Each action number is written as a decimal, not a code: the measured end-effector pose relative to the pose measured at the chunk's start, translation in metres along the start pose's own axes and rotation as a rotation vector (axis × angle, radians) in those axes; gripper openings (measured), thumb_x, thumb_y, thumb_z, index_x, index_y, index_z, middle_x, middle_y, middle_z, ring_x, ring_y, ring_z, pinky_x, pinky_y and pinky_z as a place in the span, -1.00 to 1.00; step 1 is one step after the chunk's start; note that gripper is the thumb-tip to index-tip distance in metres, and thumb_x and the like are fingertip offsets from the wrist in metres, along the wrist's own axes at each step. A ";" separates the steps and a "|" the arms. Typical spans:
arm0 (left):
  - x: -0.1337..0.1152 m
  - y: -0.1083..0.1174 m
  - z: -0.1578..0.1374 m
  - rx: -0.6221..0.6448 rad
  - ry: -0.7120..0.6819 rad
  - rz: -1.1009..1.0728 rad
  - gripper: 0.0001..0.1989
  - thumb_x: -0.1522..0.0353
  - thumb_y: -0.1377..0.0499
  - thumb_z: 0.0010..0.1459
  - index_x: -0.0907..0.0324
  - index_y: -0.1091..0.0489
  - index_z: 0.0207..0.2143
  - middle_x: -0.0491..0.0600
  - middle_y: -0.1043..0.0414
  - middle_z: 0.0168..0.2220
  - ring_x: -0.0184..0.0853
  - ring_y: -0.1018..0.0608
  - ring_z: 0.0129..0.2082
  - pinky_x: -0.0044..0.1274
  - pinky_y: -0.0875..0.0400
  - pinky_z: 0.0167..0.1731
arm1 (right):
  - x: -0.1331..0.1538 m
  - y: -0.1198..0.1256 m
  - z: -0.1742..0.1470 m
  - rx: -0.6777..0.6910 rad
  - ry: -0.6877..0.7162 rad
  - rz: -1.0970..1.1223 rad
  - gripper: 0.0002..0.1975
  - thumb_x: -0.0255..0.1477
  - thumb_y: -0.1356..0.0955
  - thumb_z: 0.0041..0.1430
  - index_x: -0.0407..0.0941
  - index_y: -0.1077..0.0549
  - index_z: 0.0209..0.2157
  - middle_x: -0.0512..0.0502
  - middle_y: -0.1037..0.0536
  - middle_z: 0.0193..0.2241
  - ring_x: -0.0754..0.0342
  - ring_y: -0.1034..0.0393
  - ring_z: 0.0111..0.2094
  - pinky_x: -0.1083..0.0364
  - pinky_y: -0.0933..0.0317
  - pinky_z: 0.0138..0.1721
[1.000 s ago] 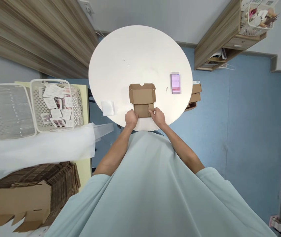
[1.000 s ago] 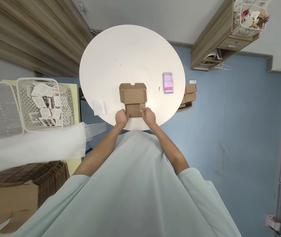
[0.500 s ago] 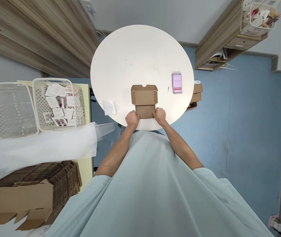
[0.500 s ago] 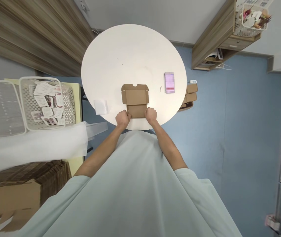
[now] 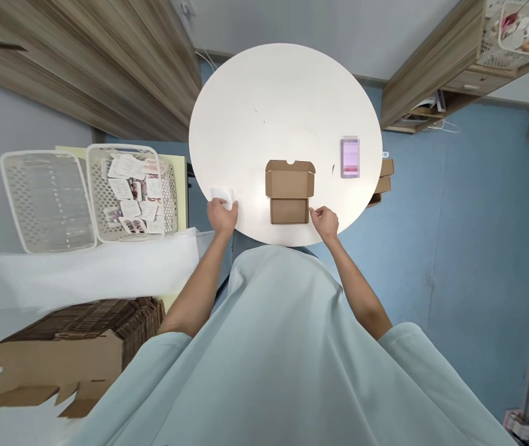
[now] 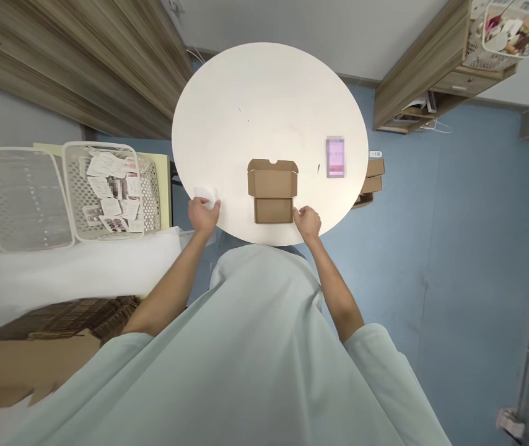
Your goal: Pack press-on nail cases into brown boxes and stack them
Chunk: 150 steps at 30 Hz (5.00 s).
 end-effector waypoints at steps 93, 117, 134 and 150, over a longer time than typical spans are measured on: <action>-0.148 -0.051 -0.002 0.377 0.006 -0.598 -0.22 0.42 -0.27 0.17 0.29 -0.27 0.45 0.27 -0.49 0.40 0.01 -0.51 0.42 -0.22 -0.36 0.45 | 0.054 0.004 0.099 0.174 0.152 0.515 -0.10 0.05 -0.43 0.44 -0.20 -0.20 0.55 -0.50 -0.44 0.44 -0.27 -0.59 0.27 -0.24 -0.40 0.39; -0.108 -0.067 -0.056 0.386 -0.246 -0.587 -0.26 0.49 -0.27 0.22 0.25 -0.32 0.45 0.31 -0.36 0.48 -0.01 -0.58 0.37 -0.20 -0.49 0.39 | 0.052 0.010 -0.002 0.104 0.528 0.208 -0.26 -0.43 -0.21 0.50 -0.17 -0.03 0.63 -0.40 -0.28 0.54 -0.17 -0.27 0.52 -0.19 -0.33 0.46; -0.092 -0.054 -0.104 0.261 -0.466 -0.302 -0.40 0.37 -0.11 0.44 0.10 -0.34 0.49 0.13 -0.41 0.48 -0.07 -0.44 0.49 -0.18 -0.29 0.52 | 0.024 -0.001 -0.036 0.095 0.364 -0.057 -0.36 -0.42 -0.15 0.55 -0.17 -0.12 0.58 -0.38 -0.45 0.45 -0.26 -0.49 0.35 -0.22 -0.41 0.32; -0.072 -0.083 -0.103 0.334 -0.295 -0.190 -0.50 0.41 -0.18 0.27 0.04 -0.61 0.23 0.07 -0.74 0.07 0.07 -0.72 0.10 -0.18 -0.56 0.21 | 0.014 -0.032 -0.042 0.302 0.223 -0.262 -0.47 -0.50 -0.15 0.57 -0.22 -0.15 0.49 -0.37 -0.73 0.05 -0.30 -0.64 0.05 -0.11 -0.45 0.04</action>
Point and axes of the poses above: each hand's wrist, its own z-axis towards the middle knuckle, its own y-axis out of the back of the hand, x = y × z, the point moved 9 cm from there along z, towards the middle knuckle
